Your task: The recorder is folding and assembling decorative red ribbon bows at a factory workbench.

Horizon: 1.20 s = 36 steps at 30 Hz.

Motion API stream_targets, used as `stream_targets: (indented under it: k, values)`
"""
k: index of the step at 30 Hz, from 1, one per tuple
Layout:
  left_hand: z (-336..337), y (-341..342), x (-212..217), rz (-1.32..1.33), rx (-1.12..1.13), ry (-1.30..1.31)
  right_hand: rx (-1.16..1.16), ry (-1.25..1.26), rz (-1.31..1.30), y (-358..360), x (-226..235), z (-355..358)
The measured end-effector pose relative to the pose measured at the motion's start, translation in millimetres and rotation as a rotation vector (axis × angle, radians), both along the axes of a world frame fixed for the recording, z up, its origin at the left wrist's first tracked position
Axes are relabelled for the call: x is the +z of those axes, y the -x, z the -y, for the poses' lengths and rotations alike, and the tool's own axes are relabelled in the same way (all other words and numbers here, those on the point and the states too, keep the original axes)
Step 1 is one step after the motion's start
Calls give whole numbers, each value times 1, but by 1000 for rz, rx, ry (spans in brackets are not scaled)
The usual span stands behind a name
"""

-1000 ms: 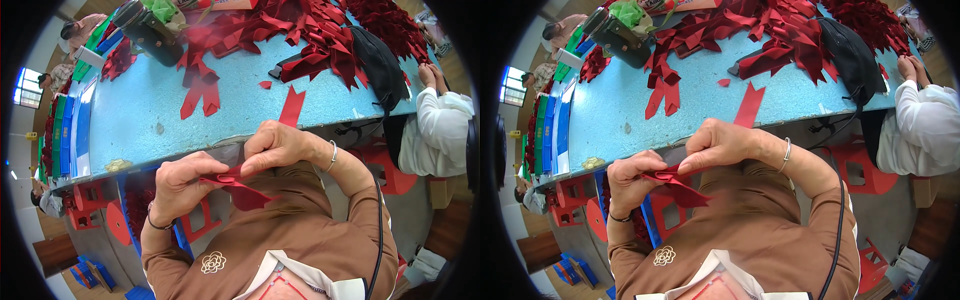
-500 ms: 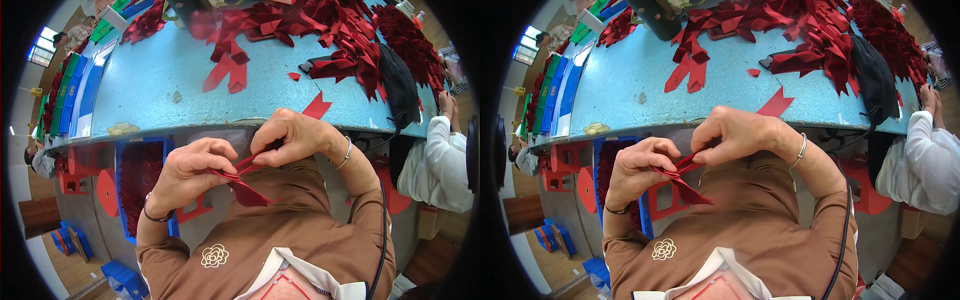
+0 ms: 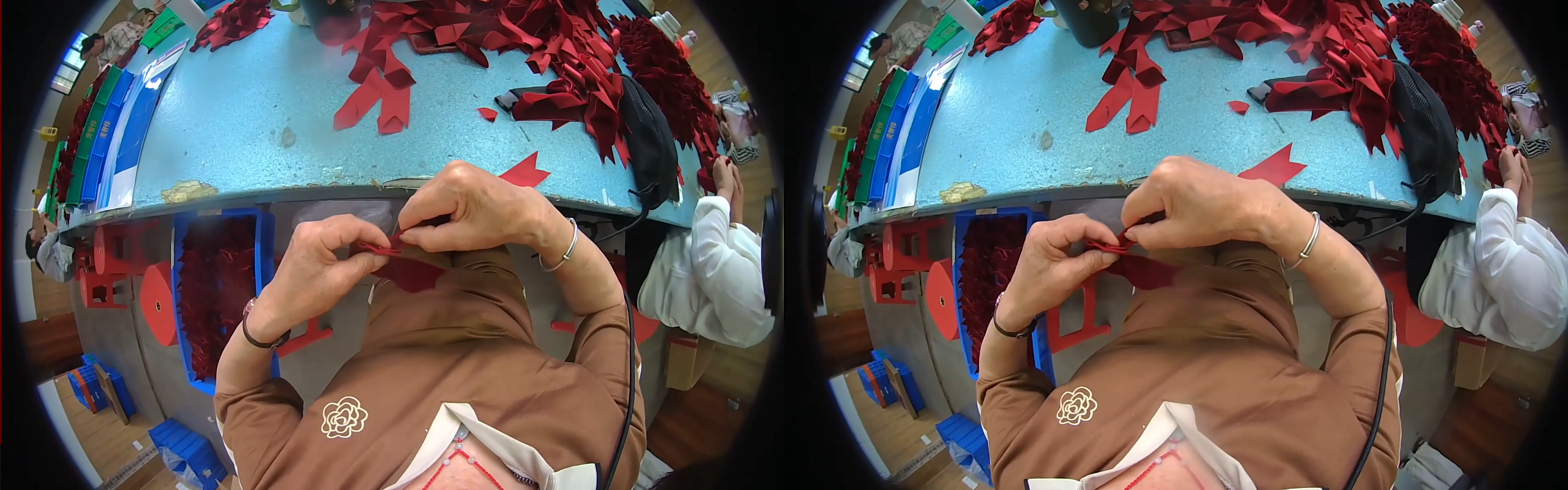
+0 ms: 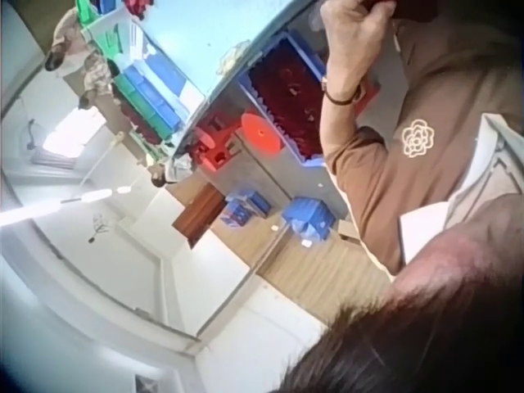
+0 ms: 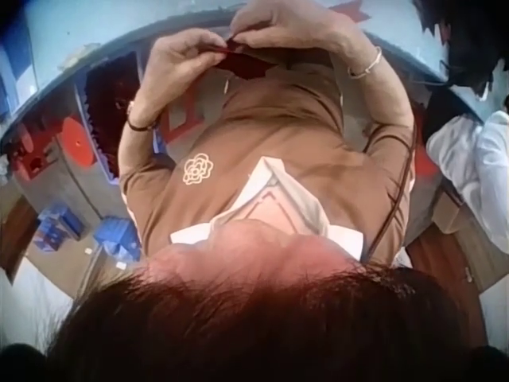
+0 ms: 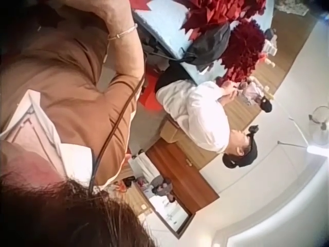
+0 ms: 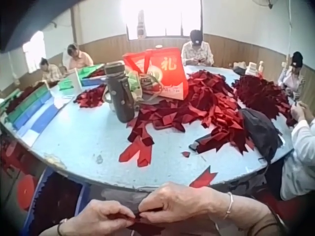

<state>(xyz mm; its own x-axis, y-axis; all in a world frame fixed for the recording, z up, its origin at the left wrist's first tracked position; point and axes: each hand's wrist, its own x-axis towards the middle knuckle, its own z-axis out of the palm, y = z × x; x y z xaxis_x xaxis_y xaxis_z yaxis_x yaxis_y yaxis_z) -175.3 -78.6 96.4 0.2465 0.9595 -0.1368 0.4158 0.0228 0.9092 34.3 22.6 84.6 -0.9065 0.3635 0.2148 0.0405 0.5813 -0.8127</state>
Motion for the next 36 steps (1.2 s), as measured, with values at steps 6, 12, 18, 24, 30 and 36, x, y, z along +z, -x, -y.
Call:
stream_targets:
  k: [6, 12, 18, 24, 30, 36]
  values:
    - [-7, -2, -11, 25, 78, -60, -8, -221, -2, 3, 3, -5]
    - [-21, 0, -14, -110, -17, -163, -72, -479, -46, 13, 8, 7]
    - [-26, -2, -21, -36, 98, -20, -202, -683, -74, 15, 0, 27]
    - [-28, -12, -21, 148, 269, 116, -334, -1001, -139, 14, -13, 46]
    - [-29, -17, -34, 164, 294, 101, -439, -999, -98, 12, -28, 55]
    - [-23, -22, -46, 570, 318, 286, -479, -1036, -94, 7, -36, 56]
